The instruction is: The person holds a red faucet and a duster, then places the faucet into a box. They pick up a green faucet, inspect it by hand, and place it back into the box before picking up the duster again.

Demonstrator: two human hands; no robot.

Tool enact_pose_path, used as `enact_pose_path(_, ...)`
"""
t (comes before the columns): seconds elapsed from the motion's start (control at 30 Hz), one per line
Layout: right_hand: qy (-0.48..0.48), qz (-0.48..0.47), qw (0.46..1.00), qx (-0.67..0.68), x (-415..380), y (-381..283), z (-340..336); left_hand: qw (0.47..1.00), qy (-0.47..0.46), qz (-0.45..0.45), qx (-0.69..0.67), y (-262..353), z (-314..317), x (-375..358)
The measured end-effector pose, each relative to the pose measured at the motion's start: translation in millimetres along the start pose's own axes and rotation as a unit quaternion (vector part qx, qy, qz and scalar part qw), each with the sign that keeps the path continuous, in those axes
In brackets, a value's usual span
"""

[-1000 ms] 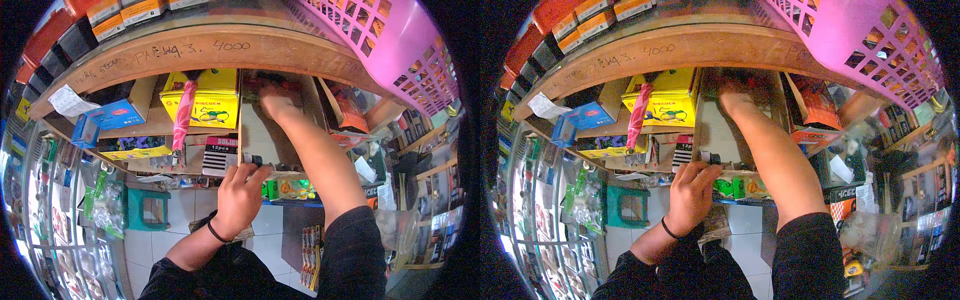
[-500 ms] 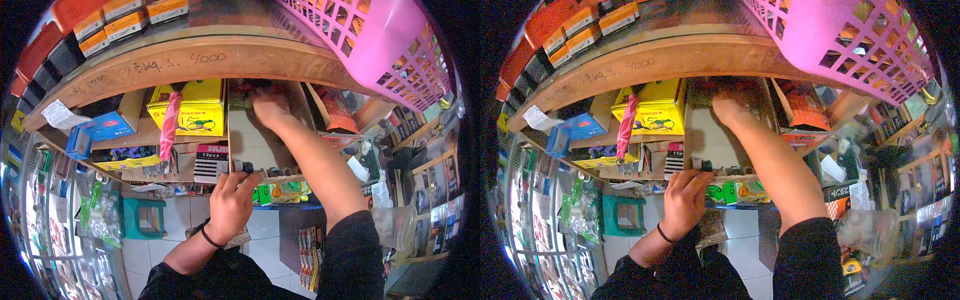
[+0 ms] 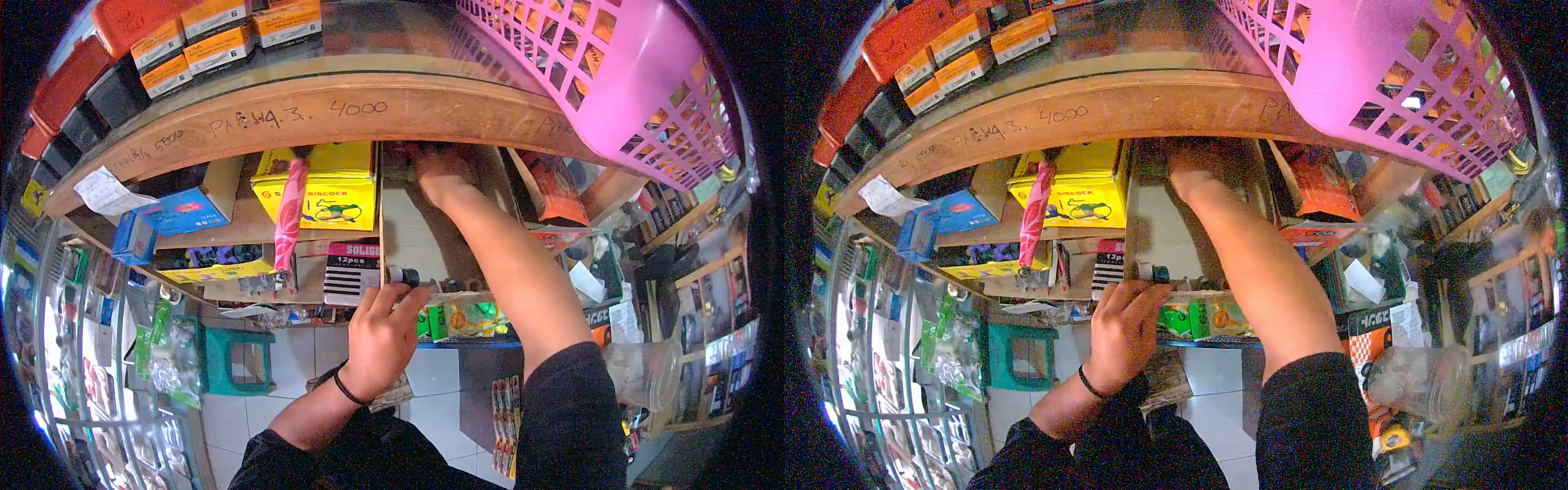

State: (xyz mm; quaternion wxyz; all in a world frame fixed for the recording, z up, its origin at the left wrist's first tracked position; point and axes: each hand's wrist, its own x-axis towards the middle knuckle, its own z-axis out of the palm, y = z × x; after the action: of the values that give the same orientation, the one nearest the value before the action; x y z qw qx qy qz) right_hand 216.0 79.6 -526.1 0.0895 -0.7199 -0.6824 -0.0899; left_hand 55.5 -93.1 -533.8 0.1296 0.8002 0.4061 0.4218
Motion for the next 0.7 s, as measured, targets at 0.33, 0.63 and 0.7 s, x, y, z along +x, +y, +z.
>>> enact_pose_path(0.33,0.013,-0.065,0.938,0.342,-145.2,16.9,-102.5,1.000,-0.018,0.006,-0.013,-9.7,7.0,16.2)
enact_pose_path(0.63,0.050,-0.105,0.972,0.204,-181.8,29.9,-22.7,0.998,0.048,0.046,0.017,-20.5,28.0,40.6)
enact_pose_path(0.7,0.033,-0.067,0.962,0.261,-173.4,29.5,-12.7,0.998,0.028,0.037,0.037,-18.9,29.2,40.1)
